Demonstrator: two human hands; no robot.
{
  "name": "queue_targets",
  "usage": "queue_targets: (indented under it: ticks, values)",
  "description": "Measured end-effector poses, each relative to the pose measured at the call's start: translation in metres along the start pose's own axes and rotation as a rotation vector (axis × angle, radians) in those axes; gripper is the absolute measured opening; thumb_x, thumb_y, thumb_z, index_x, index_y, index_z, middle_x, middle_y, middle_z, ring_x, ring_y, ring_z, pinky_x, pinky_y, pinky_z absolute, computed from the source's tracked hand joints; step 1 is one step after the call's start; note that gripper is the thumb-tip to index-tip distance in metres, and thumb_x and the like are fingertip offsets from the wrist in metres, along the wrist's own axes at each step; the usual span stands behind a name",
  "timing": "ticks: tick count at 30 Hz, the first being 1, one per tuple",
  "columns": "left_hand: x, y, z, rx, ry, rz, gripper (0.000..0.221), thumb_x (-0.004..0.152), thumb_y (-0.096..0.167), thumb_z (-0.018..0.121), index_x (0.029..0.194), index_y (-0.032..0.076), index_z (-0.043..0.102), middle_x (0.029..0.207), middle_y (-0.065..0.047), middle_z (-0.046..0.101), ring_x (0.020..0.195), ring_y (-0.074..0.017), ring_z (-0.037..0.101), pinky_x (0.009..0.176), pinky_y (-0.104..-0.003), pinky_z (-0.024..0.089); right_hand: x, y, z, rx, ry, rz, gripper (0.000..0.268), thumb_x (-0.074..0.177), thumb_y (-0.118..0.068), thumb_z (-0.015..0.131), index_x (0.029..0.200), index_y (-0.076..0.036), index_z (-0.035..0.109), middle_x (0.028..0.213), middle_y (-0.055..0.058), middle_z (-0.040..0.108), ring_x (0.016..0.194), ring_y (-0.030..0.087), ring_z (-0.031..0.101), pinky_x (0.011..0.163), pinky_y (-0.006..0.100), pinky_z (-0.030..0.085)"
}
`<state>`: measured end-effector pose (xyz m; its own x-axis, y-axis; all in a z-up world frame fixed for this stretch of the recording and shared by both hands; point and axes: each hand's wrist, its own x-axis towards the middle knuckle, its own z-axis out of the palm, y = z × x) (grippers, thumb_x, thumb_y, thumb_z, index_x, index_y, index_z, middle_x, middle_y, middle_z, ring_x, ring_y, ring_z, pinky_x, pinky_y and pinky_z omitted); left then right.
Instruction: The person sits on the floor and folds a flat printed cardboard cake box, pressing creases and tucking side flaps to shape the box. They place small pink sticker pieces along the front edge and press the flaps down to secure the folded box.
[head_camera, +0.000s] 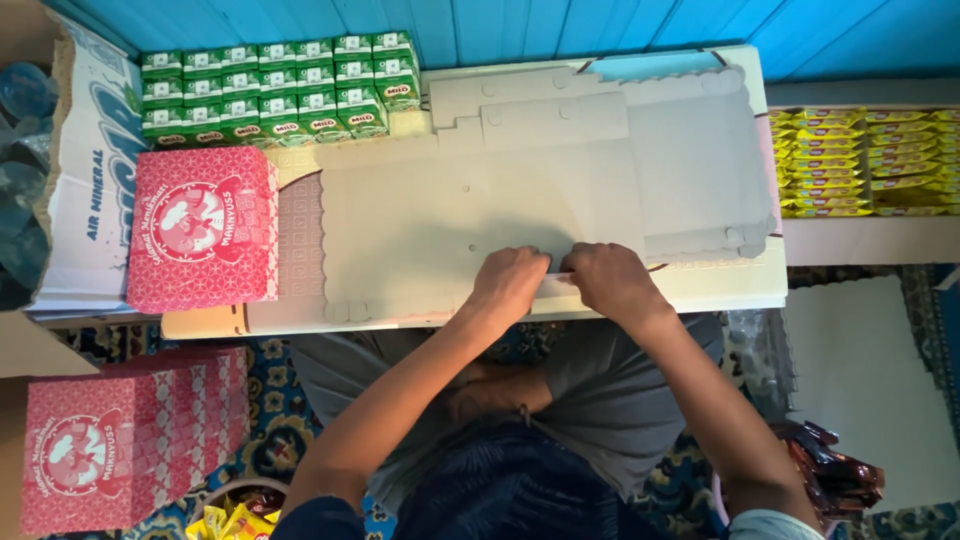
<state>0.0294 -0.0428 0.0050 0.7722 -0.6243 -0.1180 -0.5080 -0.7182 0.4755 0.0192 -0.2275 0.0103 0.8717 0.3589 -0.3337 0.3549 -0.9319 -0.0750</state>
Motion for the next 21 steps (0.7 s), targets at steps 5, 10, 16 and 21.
queue_targets:
  ticks: [5, 10, 16, 21]
  values:
    - [0.0, 0.001, -0.006, -0.003, -0.036, -0.015, 0.004, 0.08, -0.011, 0.068, 0.082, -0.008, 0.07, 0.079, -0.027, 0.069, 0.07, -0.0405, 0.069, 0.065, -0.046, 0.059, 0.007, 0.003, 0.001, 0.017, -0.027, 0.019, 0.014, 0.091, -0.022, 0.071, 0.102, -0.014, 0.075, 0.087, 0.007, 0.073, 0.086, 0.035, 0.076, 0.073, 0.046, 0.063]
    - [-0.001, 0.008, -0.017, -0.096, -0.034, -0.059, 0.009, 0.084, -0.009, 0.065, 0.075, -0.007, 0.064, 0.073, -0.025, 0.067, 0.063, -0.0369, 0.065, 0.061, -0.044, 0.057, 0.006, 0.003, -0.013, 0.069, -0.095, 0.02, 0.017, 0.093, -0.021, 0.071, 0.108, -0.017, 0.077, 0.093, 0.008, 0.075, 0.09, 0.037, 0.076, 0.075, 0.047, 0.063]
    - [0.008, -0.01, 0.001, 0.141, -0.069, 0.003, 0.004, 0.088, 0.011, 0.073, 0.088, 0.007, 0.075, 0.095, -0.01, 0.069, 0.081, -0.0267, 0.067, 0.073, -0.042, 0.055, 0.006, 0.006, -0.015, 0.103, -0.112, 0.016, 0.021, 0.092, -0.019, 0.071, 0.112, -0.012, 0.076, 0.093, 0.012, 0.077, 0.092, 0.04, 0.076, 0.077, 0.049, 0.063]
    - [0.015, -0.016, 0.014, 0.161, -0.061, -0.021, 0.006, 0.091, 0.013, 0.072, 0.09, 0.009, 0.076, 0.095, -0.007, 0.069, 0.083, -0.0251, 0.067, 0.077, -0.041, 0.053, 0.008, 0.006, -0.012, 0.113, -0.106, 0.011, 0.024, 0.091, -0.02, 0.072, 0.114, -0.011, 0.076, 0.096, 0.013, 0.077, 0.095, 0.042, 0.075, 0.079, 0.051, 0.062]
